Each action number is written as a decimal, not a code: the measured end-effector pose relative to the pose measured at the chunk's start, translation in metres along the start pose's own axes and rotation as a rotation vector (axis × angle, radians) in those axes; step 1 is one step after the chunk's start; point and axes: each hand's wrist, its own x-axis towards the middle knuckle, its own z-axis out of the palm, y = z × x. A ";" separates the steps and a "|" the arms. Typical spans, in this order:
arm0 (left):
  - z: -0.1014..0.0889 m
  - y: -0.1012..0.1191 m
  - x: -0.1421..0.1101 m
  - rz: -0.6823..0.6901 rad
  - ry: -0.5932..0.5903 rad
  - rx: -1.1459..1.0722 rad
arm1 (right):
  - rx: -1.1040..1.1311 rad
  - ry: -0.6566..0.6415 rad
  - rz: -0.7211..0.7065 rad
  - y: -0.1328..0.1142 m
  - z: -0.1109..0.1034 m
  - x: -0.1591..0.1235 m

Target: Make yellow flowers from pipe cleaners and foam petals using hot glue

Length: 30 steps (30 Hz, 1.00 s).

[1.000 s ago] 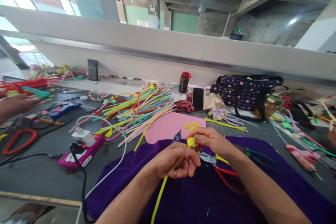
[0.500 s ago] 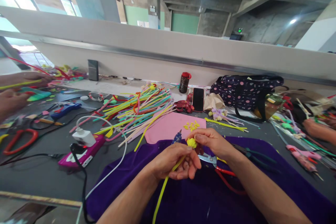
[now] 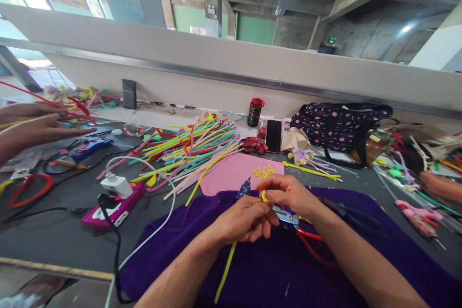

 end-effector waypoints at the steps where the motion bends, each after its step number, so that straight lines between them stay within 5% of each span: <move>1: 0.000 0.001 -0.001 -0.017 -0.001 0.004 | 0.022 0.002 0.011 0.001 0.000 0.000; 9: 0.000 0.006 -0.001 -0.024 0.091 -0.014 | 0.168 0.057 -0.004 0.005 0.000 0.005; 20: -0.003 0.001 0.005 0.072 0.563 0.206 | 0.133 0.115 0.013 0.009 0.000 0.010; 30: -0.006 0.002 0.002 0.206 0.624 0.380 | -0.106 0.124 -0.101 0.008 -0.023 0.009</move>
